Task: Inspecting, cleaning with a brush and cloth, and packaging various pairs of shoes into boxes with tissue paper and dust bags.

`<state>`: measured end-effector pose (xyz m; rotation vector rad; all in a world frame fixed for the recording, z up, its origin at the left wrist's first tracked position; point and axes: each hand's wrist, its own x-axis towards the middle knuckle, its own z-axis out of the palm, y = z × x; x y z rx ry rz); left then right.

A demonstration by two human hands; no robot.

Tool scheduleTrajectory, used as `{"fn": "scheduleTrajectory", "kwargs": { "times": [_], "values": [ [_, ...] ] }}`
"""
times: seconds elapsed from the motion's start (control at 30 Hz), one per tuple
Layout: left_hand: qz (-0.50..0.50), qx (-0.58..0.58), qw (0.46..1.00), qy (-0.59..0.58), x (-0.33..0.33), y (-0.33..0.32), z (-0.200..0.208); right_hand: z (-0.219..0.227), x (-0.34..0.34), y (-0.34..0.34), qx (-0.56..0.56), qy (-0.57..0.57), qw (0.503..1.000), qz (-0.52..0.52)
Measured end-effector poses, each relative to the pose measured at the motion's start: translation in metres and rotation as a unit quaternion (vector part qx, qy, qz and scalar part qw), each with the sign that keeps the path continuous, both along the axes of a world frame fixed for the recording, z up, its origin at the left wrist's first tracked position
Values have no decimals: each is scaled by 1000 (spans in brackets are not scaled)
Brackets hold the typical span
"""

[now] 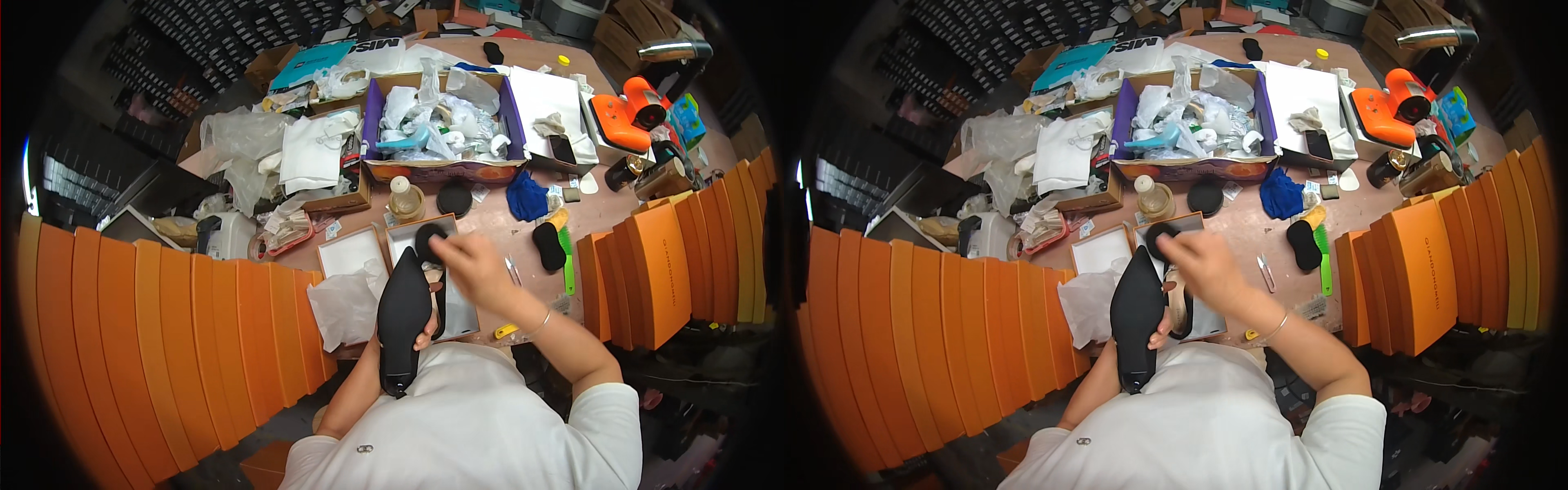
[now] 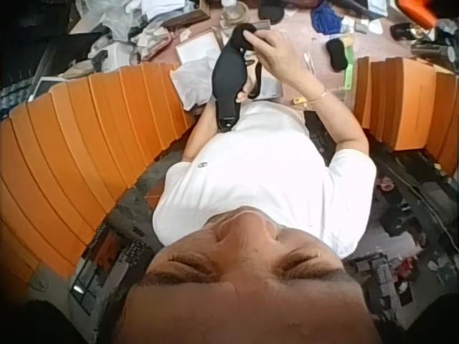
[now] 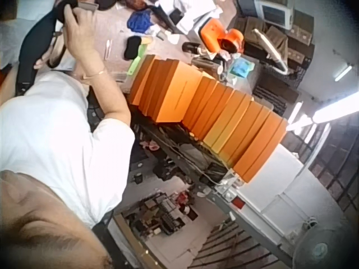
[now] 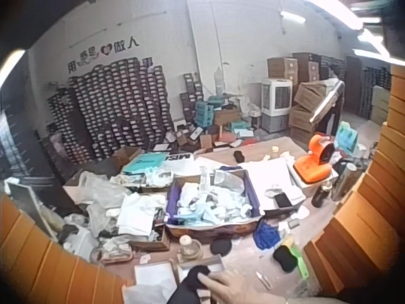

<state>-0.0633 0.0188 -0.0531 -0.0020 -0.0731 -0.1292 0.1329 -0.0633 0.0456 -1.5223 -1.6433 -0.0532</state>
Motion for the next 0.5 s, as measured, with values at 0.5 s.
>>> {"fn": "scheduleTrajectory", "kwargs": {
  "times": [0.5],
  "values": [
    [201, 199, 927, 247, -53, 6, -25, -17, -112, -22, -147, -25, 953, 263]
  ]
}}
